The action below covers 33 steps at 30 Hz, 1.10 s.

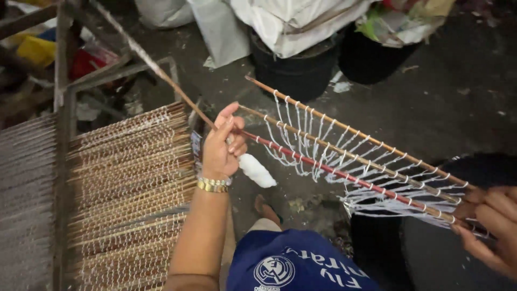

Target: Dipping a frame of cotton wicks into a vat of molten wax and hanging them on a rack to create candles.

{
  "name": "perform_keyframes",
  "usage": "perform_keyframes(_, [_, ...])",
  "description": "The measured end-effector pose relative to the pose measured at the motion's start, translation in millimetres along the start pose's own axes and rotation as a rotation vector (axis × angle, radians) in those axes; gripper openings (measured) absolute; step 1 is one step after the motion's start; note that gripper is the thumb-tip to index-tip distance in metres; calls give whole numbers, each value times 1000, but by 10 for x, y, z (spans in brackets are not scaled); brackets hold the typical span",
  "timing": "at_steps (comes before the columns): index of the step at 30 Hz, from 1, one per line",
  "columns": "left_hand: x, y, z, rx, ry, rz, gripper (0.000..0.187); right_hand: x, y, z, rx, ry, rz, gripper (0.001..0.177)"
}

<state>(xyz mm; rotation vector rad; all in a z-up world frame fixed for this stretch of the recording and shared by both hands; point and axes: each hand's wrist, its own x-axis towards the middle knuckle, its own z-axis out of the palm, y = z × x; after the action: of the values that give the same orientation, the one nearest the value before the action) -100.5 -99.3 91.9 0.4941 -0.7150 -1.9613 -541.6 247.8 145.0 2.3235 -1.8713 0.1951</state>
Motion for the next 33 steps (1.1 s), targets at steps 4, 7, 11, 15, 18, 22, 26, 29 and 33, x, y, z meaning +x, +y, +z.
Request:
perform_keyframes(4, [-26, -135, 360, 141, 198, -72, 21, -388, -135, -103, 29, 13, 5, 19])
perform_keyframes(7, [124, -193, 499, 234, 66, -145, 16, -507, -469, -278, 16, -32, 227, 18])
perform_keyframes(11, [409, -326, 689, 403, -24, -142, 25, -664, -825, -340, 44, 57, 289, 19])
perform_keyframes(15, [615, -406, 848, 254, -164, -186, 29, -693, -1113, -471, 28, 99, 296, 15])
perform_keyframes(18, [764, -480, 948, 75, -278, -281, 36, -792, -1250, -469, -34, 37, 380, 18])
perform_keyframes(22, [948, -589, 1089, -17, -377, -359, 31, -864, -1396, -509, -63, -113, 490, 19])
perform_keyframes(26, [1116, -661, 1210, 57, -454, -402, 33, -903, -1574, -497, -69, -84, 642, 20])
perform_keyframes(29, [1174, -692, 1299, 215, -419, -340, 39, -858, -1646, -615, -72, -64, 674, 19])
perform_keyframes(33, [1115, -654, 1329, 794, -112, 189, 39, -984, -1705, -558, -92, -50, 701, 20])
